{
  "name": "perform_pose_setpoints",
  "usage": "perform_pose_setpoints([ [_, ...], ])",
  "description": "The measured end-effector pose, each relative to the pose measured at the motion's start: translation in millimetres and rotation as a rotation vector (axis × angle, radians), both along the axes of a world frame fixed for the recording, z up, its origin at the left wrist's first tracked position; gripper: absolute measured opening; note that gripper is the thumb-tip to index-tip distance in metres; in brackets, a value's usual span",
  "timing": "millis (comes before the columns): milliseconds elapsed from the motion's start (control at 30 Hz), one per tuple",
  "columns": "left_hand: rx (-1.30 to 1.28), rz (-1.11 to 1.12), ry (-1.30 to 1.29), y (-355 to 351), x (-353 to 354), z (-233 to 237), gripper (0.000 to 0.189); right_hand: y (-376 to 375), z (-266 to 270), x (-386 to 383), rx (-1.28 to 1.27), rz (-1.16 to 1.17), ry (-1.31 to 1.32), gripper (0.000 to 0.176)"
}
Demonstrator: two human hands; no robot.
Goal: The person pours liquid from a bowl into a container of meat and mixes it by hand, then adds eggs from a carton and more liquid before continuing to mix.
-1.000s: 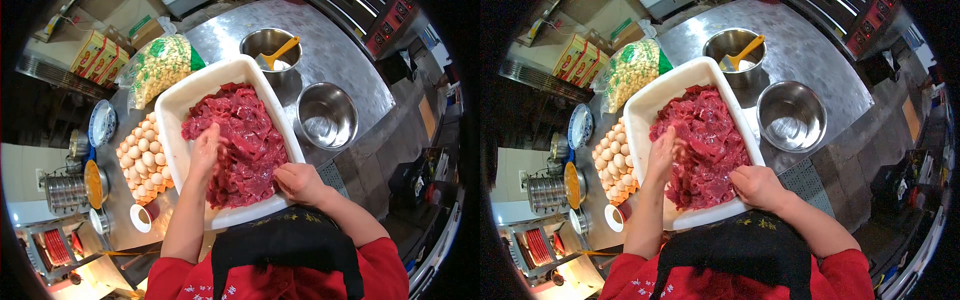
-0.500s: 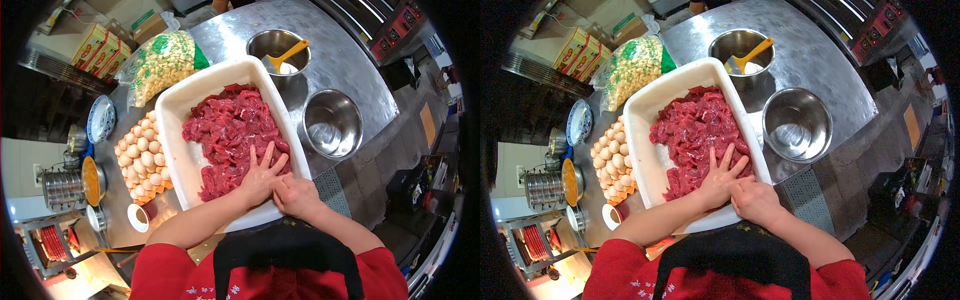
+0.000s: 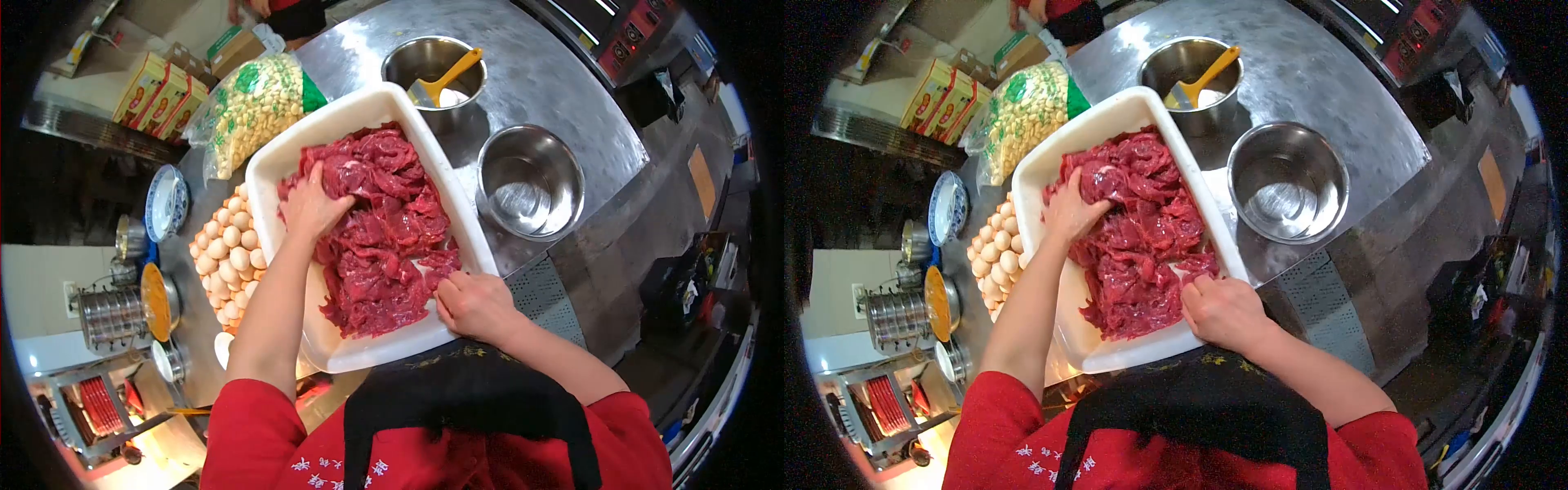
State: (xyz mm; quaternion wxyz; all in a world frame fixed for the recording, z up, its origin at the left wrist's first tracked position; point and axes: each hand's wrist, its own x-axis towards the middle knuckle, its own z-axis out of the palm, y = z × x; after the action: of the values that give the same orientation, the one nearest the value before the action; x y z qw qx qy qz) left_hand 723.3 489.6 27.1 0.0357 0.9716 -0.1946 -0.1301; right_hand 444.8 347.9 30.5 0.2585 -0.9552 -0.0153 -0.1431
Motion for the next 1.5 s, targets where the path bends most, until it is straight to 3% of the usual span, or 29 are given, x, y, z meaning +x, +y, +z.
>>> perform_pose_setpoints([
  [167, -0.033, -0.034, 0.447, 38, -35, 1, 0.117, -5, -5, -2, 0.049, -0.032, -0.075, 0.015],
  [200, -0.023, -0.054, 0.534, 36, -56, 18, 0.114, -7, -8, -2, 0.053, -0.038, -0.072, 0.016],
  [233, -0.075, -0.086, 0.662, 53, -64, -3, 0.101, -8, -12, -1, 0.062, -0.05, -0.073, 0.018],
  [267, -0.202, -0.036, 1.038, 38, -91, 21, 0.09, -9, -13, -1, 0.073, -0.084, -0.074, 0.018],
  [300, -0.269, -0.11, 1.097, 30, -112, 29, 0.083, -11, -14, 0, 0.06, -0.071, -0.091, 0.018],
  [333, -0.365, -0.215, 0.947, 45, -126, 3, 0.081, -12, -15, 0, 0.045, -0.049, -0.1, 0.019],
  [467, -0.187, -0.318, 0.574, -5, -144, 19, 0.063, -18, -9, -3, 0.044, 0.009, -0.108, 0.019],
  [533, -0.396, -0.407, 0.423, -19, -136, 2, 0.045, -18, -9, -2, 0.042, 0.01, -0.11, 0.018],
  [600, -0.495, -0.646, 0.111, -37, -121, -8, 0.029, -19, -3, -2, 0.033, 0.025, -0.062, 0.016],
  [700, -0.298, -0.675, -0.143, -71, -87, -9, 0.026, -17, -3, -2, 0.017, 0.023, -0.022, 0.015],
  [800, -0.086, -0.634, -0.303, -83, -27, -15, 0.049, -18, -2, 0, -0.006, 0.016, -0.051, 0.018],
  [867, 0.086, -0.515, -0.204, -84, 2, -12, 0.075, -18, 0, 1, -0.016, -0.004, -0.022, 0.018],
  [967, 0.186, -0.41, -0.035, -82, 14, -14, 0.076, -17, 1, 2, -0.005, -0.017, -0.033, 0.018],
  [1033, 0.17, -0.312, 0.22, -69, 27, -22, 0.084, -16, -1, -1, -0.01, -0.023, -0.028, 0.017],
  [1067, 0.058, -0.422, 0.389, -54, 28, -14, 0.087, -18, -1, 0, -0.013, -0.029, -0.028, 0.017],
  [1100, 0.003, -0.312, 0.412, -38, 23, -19, 0.081, -20, 0, 1, -0.013, -0.033, -0.047, 0.017],
  [1167, -0.245, -0.299, 0.85, -7, -4, -10, 0.065, -20, -1, 0, 0.003, -0.035, -0.029, 0.017],
  [1200, -0.009, -0.207, 0.87, 1, -20, -2, 0.057, -19, -2, 0, 0.023, -0.047, -0.034, 0.017],
  [1233, -0.045, -0.232, 0.895, 15, -39, -5, 0.055, -19, -4, 0, 0.026, -0.037, -0.039, 0.017],
  [1267, -0.097, -0.246, 0.923, 11, -68, 33, 0.057, -19, -4, 0, 0.026, -0.026, -0.042, 0.017],
  [1300, -0.351, -0.335, 0.935, 33, -82, 11, 0.058, -19, -3, -1, 0.041, -0.029, -0.041, 0.017],
  [1333, -0.226, -0.421, 0.882, 45, -91, 4, 0.061, -20, -2, -1, 0.037, -0.026, -0.031, 0.017],
  [1367, -0.431, -0.483, 0.743, 47, -110, 16, 0.06, -20, 0, -1, 0.031, -0.017, -0.019, 0.017],
  [1500, -0.272, -0.423, 0.663, 48, -139, 14, 0.054, -21, 1, 2, 0.021, -0.005, 0.001, 0.016],
])
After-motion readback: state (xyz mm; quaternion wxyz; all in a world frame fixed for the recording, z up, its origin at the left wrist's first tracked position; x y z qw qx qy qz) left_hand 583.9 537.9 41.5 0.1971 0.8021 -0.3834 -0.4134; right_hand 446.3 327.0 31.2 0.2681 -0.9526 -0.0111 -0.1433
